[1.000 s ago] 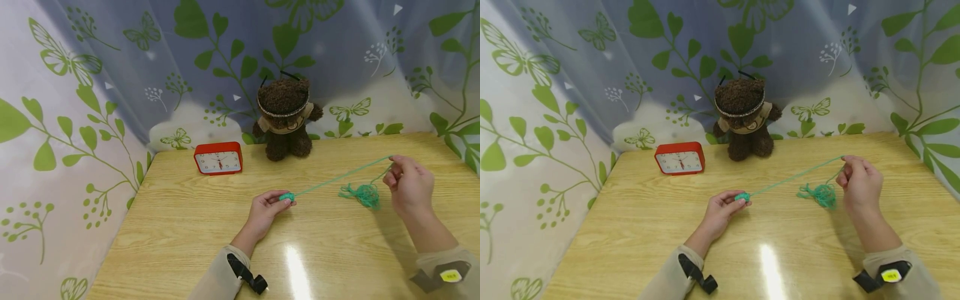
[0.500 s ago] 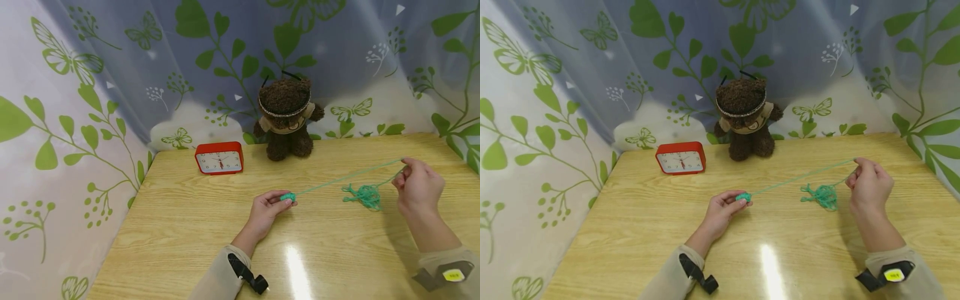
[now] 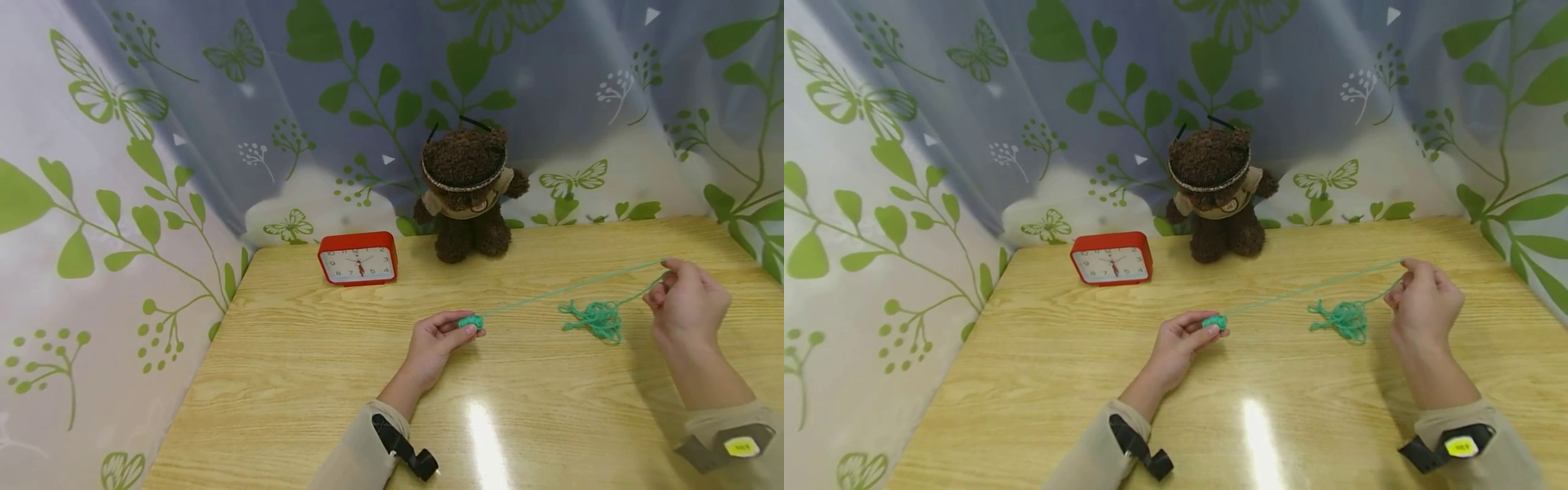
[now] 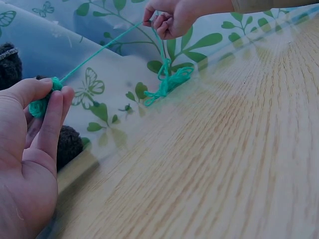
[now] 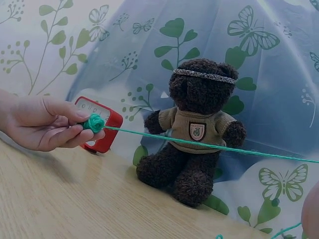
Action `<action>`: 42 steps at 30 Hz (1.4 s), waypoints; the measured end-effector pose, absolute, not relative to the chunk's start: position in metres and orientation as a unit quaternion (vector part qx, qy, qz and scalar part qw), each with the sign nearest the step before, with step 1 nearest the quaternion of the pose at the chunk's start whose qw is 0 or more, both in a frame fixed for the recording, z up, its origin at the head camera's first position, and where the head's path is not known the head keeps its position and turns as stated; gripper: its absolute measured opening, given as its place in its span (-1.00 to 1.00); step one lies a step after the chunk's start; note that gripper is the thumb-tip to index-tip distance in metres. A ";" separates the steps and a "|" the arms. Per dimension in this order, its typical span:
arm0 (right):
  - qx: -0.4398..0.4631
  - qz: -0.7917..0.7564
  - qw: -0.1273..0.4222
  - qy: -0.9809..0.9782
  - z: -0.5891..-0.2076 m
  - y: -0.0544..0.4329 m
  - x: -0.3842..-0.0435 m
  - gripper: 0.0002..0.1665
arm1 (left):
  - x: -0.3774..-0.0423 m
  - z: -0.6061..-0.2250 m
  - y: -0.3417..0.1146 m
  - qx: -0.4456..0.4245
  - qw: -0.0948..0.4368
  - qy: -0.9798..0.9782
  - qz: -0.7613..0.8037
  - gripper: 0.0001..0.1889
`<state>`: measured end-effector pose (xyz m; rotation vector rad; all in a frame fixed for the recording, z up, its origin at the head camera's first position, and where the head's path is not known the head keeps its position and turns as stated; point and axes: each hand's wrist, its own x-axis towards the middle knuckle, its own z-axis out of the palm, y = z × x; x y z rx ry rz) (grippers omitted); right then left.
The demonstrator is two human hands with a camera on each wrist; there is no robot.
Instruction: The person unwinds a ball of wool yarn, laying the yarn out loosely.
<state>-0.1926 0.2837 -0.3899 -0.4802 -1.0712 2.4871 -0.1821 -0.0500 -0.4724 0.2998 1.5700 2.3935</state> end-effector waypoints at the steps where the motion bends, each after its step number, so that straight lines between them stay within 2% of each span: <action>1: -0.166 0.890 0.189 -0.379 -0.391 0.284 -0.192 -0.60 | -0.182 -0.473 -0.050 0.102 0.132 0.541 0.824 -0.57; 6: -0.161 0.894 0.165 -0.384 -0.395 0.285 -0.192 -0.60 | -0.181 -0.473 -0.051 0.098 0.137 0.545 0.821 -0.59; 11: -0.196 0.878 0.145 -0.412 -0.400 0.285 -0.193 -0.60 | -0.180 -0.473 -0.052 0.102 0.136 0.553 0.816 -0.59; 16: -0.212 0.872 0.136 -0.420 -0.399 0.284 -0.194 -0.67 | -0.180 -0.474 -0.052 0.112 0.138 0.557 0.811 -0.57; 22: -0.158 0.889 0.125 -0.411 -0.398 0.273 -0.190 -0.82 | -0.181 -0.474 -0.052 0.113 0.142 0.553 0.813 -0.57; 28: -0.059 0.881 0.055 -0.467 -0.405 0.251 -0.182 -0.82 | -0.180 -0.475 -0.051 0.105 0.144 0.554 0.813 -0.59; 32: -0.037 0.833 0.003 -0.552 -0.413 0.239 -0.180 -0.77 | -0.179 -0.474 -0.052 0.105 0.144 0.559 0.810 -0.62; 37: -0.017 0.741 -0.050 -0.670 -0.421 0.224 -0.178 -0.83 | -0.179 -0.472 -0.051 0.111 0.146 0.551 0.814 -0.58; 42: 0.041 0.640 -0.095 -0.761 -0.425 0.211 -0.175 -0.49 | -0.180 -0.471 -0.051 0.118 0.150 0.548 0.814 -0.55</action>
